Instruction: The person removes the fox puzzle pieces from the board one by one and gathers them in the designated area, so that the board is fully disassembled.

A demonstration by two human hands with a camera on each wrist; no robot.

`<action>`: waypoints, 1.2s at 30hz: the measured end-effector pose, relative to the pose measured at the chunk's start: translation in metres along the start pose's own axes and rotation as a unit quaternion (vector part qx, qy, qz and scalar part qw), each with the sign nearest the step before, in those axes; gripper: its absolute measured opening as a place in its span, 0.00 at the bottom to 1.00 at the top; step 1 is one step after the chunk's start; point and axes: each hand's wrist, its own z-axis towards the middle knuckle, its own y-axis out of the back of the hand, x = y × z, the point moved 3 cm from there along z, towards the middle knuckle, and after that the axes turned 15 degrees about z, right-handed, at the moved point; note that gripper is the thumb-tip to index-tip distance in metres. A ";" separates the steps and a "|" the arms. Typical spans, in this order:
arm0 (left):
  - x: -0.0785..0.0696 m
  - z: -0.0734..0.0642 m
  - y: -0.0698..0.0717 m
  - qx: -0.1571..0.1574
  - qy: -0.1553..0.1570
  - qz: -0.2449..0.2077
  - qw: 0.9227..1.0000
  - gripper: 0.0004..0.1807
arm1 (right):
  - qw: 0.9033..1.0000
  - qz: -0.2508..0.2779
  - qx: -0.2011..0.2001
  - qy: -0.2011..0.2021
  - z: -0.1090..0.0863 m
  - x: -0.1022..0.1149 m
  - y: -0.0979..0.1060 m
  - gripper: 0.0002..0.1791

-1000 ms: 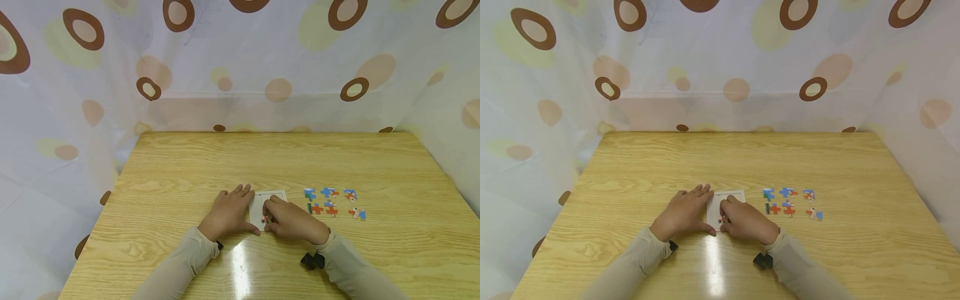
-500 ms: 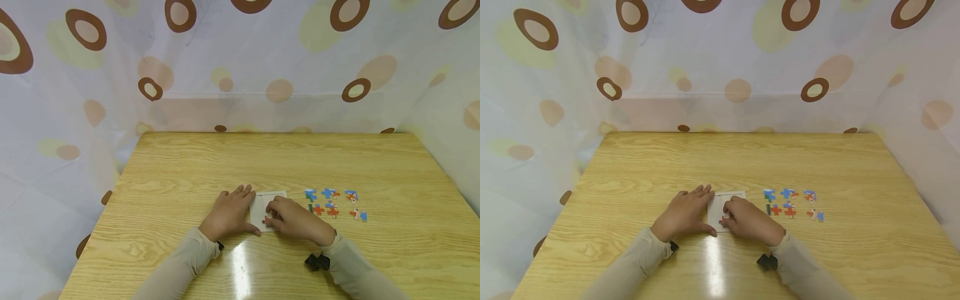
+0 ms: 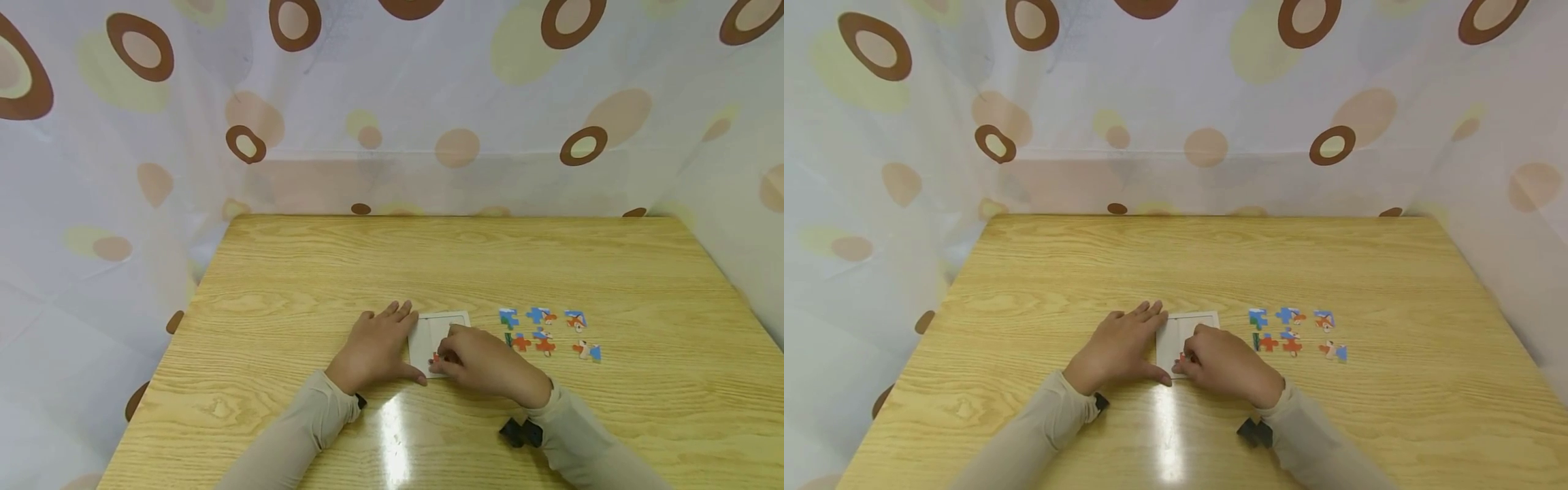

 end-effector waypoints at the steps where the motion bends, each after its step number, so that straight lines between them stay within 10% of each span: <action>1: 0.000 0.000 0.000 0.000 0.000 0.001 1.000 0.63 | 1.000 0.000 0.007 0.004 0.000 0.000 0.000 0.10; 36: 0.001 0.000 -0.001 0.002 -0.001 -0.012 1.000 0.64 | 1.000 0.021 -0.011 -0.016 0.013 -0.008 -0.008 0.14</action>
